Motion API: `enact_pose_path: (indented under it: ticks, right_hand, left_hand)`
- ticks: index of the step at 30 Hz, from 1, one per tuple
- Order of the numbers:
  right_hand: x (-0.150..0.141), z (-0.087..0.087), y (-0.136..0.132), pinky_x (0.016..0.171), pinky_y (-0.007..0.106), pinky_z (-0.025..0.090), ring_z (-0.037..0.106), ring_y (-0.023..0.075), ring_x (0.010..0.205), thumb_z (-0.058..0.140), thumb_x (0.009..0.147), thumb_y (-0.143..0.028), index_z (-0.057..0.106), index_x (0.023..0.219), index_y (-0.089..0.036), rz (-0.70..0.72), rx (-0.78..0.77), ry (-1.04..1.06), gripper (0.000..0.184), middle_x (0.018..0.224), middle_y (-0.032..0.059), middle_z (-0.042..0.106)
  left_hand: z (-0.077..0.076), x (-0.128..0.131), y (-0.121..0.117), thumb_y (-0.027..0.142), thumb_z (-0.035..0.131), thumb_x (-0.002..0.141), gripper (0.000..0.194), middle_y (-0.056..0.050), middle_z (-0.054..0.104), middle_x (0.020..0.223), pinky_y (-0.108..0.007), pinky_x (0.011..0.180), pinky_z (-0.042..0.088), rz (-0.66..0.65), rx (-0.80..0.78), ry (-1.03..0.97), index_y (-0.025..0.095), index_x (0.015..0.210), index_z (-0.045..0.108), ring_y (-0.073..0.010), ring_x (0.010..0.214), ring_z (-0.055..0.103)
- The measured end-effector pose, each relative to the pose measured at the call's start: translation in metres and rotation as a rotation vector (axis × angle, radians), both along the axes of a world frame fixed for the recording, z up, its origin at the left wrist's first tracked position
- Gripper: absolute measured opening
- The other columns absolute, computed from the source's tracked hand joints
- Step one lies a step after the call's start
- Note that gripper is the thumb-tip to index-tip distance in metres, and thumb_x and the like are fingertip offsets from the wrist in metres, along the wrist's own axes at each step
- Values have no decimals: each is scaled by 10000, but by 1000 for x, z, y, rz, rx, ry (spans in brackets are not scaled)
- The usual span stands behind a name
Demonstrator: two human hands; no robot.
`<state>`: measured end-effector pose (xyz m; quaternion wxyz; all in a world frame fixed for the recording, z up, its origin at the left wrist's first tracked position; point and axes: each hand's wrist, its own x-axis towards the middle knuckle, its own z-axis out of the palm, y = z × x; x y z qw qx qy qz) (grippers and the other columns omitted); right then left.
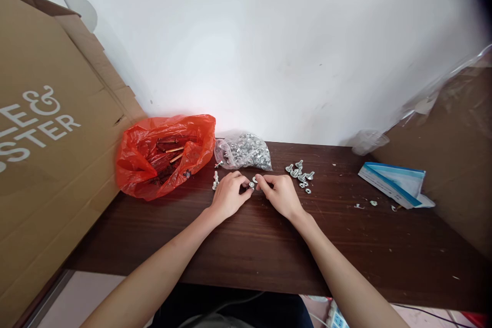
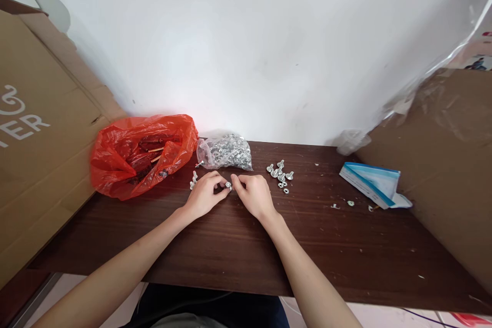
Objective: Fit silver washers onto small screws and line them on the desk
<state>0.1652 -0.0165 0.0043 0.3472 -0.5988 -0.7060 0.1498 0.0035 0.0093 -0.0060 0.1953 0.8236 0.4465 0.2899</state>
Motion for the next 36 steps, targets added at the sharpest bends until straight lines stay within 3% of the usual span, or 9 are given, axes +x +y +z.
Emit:
enact_pose_path:
  ticks: [4, 13, 20, 25, 30, 36]
  right_hand:
    - [0, -1, 0, 488, 225, 288, 404, 108, 445, 418, 905, -431, 677, 628, -158, 5, 16, -7, 467, 445, -1, 512]
    - [-3, 2, -3, 542, 221, 324, 460, 111, 515, 361, 943, -406, 632, 641, -158, 199, 59, -76, 476, 561, 11, 576]
    - [-5, 2, -4, 619, 225, 385, 605, 156, 639, 369, 943, -389, 661, 939, -232, 211, 12, -131, 331, 748, 19, 692]
    - [-5, 4, -3, 600, 223, 373, 615, 163, 635, 374, 940, -397, 675, 893, -225, 115, 10, -142, 349, 730, 31, 696]
    - [-3, 4, -1, 535, 225, 315, 520, 137, 514, 373, 934, -427, 633, 661, -179, 17, 6, -173, 451, 563, 31, 612]
    - [-3, 3, -3, 537, 214, 303, 454, 112, 514, 351, 946, -416, 574, 634, -171, 189, 35, -158, 455, 562, 11, 568]
  left_hand:
    - [0, 0, 0, 212, 601, 772, 51, -15, 587, 785, -281, 705, 416, 0, -4, 7, 176, 742, 619, -160, 749, 538]
    - [3, 1, 0, 240, 566, 803, 125, -23, 571, 773, -279, 689, 418, 9, 1, 37, 166, 704, 589, -161, 745, 539]
    - [4, 1, 0, 210, 563, 788, 72, -27, 560, 787, -276, 684, 413, 8, -26, 69, 164, 764, 612, -160, 740, 530]
    - [2, 0, 1, 231, 588, 779, 97, -18, 566, 762, -279, 698, 419, 6, -27, 24, 165, 709, 599, -155, 727, 532]
    - [-2, -1, 3, 213, 609, 760, 43, -15, 584, 778, -284, 715, 423, -8, -29, 7, 173, 752, 624, -155, 735, 538]
    - [1, 0, 2, 235, 583, 781, 87, -23, 576, 775, -277, 691, 423, 4, -30, 25, 166, 756, 630, -154, 733, 539]
